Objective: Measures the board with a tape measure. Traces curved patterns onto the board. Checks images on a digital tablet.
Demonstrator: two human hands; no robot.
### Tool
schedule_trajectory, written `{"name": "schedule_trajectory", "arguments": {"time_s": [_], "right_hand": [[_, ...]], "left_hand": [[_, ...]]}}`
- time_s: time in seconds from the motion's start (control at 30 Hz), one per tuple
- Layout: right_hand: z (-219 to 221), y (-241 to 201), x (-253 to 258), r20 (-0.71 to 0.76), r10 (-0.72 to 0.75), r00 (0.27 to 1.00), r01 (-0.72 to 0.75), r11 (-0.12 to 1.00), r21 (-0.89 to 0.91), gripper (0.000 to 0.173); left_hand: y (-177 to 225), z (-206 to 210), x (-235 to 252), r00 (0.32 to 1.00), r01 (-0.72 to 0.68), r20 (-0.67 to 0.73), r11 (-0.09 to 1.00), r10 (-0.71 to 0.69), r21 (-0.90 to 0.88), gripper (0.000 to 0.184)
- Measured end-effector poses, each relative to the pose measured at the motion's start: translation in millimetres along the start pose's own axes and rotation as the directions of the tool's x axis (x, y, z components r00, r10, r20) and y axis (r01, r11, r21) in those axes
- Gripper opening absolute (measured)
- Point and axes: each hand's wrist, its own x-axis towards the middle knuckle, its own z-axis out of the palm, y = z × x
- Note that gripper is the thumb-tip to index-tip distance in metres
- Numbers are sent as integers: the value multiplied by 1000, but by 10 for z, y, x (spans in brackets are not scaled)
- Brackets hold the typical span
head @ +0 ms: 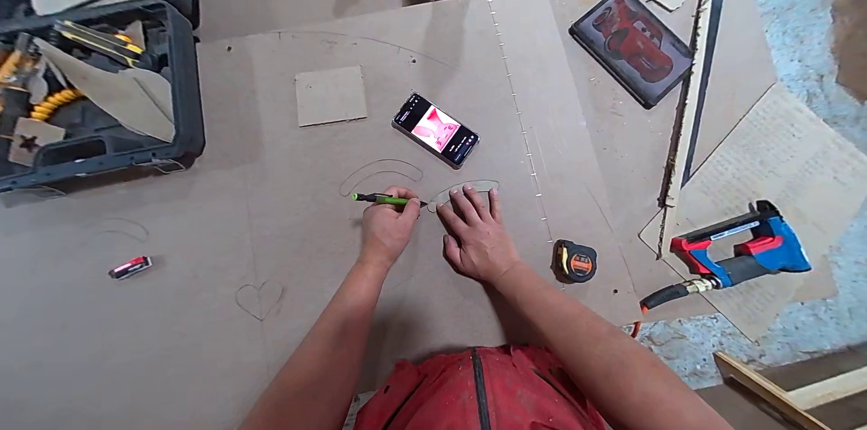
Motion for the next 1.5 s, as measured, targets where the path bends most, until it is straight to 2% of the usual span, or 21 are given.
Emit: {"name": "schedule_trajectory", "arguments": {"time_s": [0.1, 0.2, 0.43, 0.6, 0.73, 1.0, 1.37, 1.5], "right_hand": [[-7, -7, 8, 8, 2, 1000, -2, 1000, -6, 56], [-21, -11, 15, 20, 10, 1000, -10, 1000, -1, 55], [-14, -19, 15, 5, 15, 1000, -15, 1000, 23, 54], [-22, -23, 4, -11, 18, 1000, -18, 999, 39, 52], [-78, -32, -8, -42, 16, 999, -13, 997, 76, 44], [-60, -49, -16, -73, 35, 997, -27, 994, 103, 40], [-96, -38, -5, 8, 25, 1000, -25, 996, 85, 44], [-108, -42, 2, 54, 36, 998, -41, 994, 102, 44]], "left_hand": [[21, 1, -7, 1000, -21, -2, 998, 21, 66, 13], [90, 29, -13, 997, -80, -1, 972, 82, 220, 19], [419, 246, 120, 981, -193, 94, 896, 169, 399, 27], [724, 491, 318, 960, -238, 235, 878, 149, 416, 30], [863, 666, 411, 933, -295, 313, 880, 180, 373, 28], [994, 812, 449, 908, -311, 387, 874, 158, 374, 28], [932, 818, 466, 876, -417, 420, 807, 235, 419, 32], [945, 828, 454, 858, -443, 464, 776, 221, 449, 36]]}}
